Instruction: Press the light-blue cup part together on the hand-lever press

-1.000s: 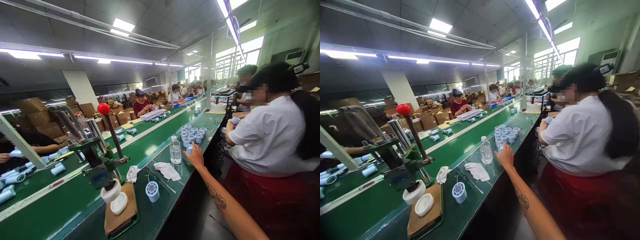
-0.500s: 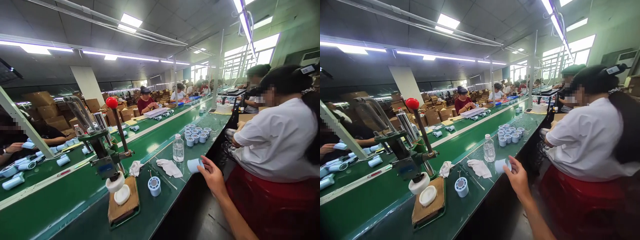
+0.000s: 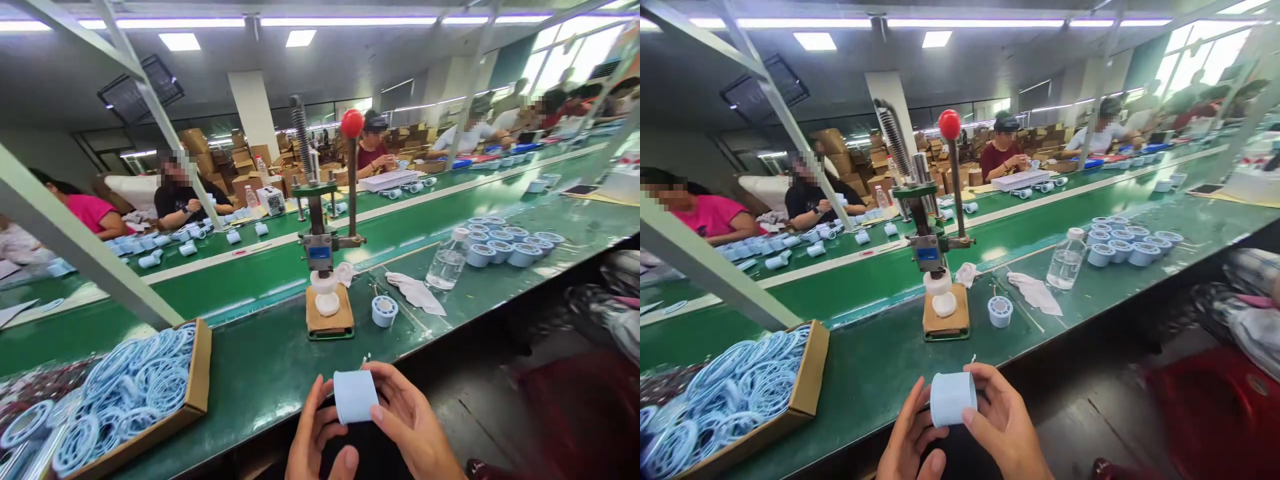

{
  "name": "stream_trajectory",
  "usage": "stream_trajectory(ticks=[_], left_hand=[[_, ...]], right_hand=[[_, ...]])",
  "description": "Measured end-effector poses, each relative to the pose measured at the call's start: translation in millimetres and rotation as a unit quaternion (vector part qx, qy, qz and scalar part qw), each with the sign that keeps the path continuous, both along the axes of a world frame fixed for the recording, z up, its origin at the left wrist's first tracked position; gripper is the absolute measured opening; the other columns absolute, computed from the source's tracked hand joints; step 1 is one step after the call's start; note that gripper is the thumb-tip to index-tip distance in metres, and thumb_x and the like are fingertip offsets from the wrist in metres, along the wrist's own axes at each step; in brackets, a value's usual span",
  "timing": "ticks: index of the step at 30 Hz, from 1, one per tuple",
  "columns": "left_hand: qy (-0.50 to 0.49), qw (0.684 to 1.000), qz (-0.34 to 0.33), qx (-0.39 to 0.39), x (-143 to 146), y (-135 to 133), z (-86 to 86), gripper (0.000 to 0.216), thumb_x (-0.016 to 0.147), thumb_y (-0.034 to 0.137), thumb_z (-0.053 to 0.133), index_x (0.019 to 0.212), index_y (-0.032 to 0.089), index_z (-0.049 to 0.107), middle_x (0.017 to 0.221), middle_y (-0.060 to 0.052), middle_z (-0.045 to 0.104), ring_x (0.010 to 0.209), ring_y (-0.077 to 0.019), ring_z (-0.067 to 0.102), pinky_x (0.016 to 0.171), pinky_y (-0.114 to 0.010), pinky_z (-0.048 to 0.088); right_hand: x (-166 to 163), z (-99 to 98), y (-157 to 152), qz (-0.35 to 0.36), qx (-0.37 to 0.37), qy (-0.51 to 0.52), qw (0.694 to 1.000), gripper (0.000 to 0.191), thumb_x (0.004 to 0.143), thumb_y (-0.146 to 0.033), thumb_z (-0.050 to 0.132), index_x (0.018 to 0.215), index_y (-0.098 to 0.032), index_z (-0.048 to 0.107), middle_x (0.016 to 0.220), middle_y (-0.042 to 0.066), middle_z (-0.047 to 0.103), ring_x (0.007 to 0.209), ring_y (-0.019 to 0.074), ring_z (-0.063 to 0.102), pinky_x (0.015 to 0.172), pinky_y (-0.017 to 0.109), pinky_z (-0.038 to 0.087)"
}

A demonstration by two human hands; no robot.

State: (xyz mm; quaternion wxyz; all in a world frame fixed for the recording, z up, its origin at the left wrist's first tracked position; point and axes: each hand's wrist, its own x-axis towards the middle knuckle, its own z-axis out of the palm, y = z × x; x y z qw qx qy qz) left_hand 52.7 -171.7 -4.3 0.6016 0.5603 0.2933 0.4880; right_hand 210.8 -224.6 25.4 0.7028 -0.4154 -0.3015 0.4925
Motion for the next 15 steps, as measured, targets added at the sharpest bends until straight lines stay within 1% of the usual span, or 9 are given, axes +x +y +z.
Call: stream_trajectory(ticks=[2,4,6,8,12,15], left_hand=[[-0.037,0.999,-0.009,-0.036,-5.6,6.2,5.5,0.069,0.085,0.053,0.078,0.145,0.031,0.055,0.139,-0.013,0.063,0.108,-0.0243,0.069,0.087,-0.027,0.058],[-0.041,0.997,-0.020,-0.064,-14.1,14.4,8.1,0.066,0.086,0.055,0.075,0.144,0.028,0.058,0.132,-0.013,0.067,0.108,-0.0254,0.069,0.092,-0.030,0.057],[-0.031,0.996,-0.022,-0.078,-23.3,24.9,8.1,0.061,0.087,0.054,0.075,0.140,0.026,0.062,0.130,-0.013,0.066,0.106,-0.0251,0.069,0.094,-0.031,0.056],[-0.035,0.995,-0.024,-0.088,-31.7,36.6,6.3,0.058,0.084,0.053,0.078,0.134,0.026,0.068,0.130,-0.012,0.060,0.103,-0.0236,0.067,0.091,-0.030,0.057],[-0.045,0.993,-0.054,-0.091,-46.8,59.5,0.6,0.061,0.075,0.056,0.085,0.127,0.027,0.072,0.122,-0.010,0.055,0.092,-0.0185,0.063,0.085,-0.029,0.057],[-0.010,0.997,-0.055,-0.060,-58.6,72.9,-1.6,0.063,0.073,0.056,0.086,0.126,0.025,0.072,0.118,-0.011,0.056,0.092,-0.0189,0.063,0.080,-0.027,0.057]], right_hand=[[-8.7,3.1,5.4,0.029,-0.007,-0.023,0.999,0.053,0.084,-0.046,0.080,0.128,-0.024,0.058,0.129,0.014,0.061,0.123,0.0292,0.058,0.103,0.039,0.050],[-15.8,3.4,11.6,0.053,-0.015,-0.040,0.998,0.052,0.085,-0.046,0.079,0.127,-0.024,0.058,0.130,0.014,0.060,0.125,0.0301,0.058,0.104,0.040,0.049],[-21.3,0.6,19.3,0.082,-0.021,-0.044,0.995,0.052,0.085,-0.046,0.078,0.128,-0.024,0.058,0.133,0.015,0.059,0.127,0.0308,0.057,0.105,0.040,0.050],[-25.3,-4.0,28.2,0.109,-0.026,-0.043,0.993,0.053,0.085,-0.048,0.079,0.128,-0.025,0.058,0.136,0.015,0.058,0.129,0.0317,0.056,0.105,0.041,0.050],[-29.2,-11.2,47.5,0.149,-0.051,-0.067,0.985,0.055,0.084,-0.047,0.081,0.131,-0.027,0.059,0.136,0.013,0.060,0.125,0.0297,0.060,0.109,0.041,0.049],[-30.1,-11.0,60.0,0.161,-0.061,-0.080,0.982,0.051,0.082,-0.043,0.083,0.128,-0.031,0.065,0.137,0.010,0.060,0.123,0.0289,0.062,0.107,0.039,0.052]])
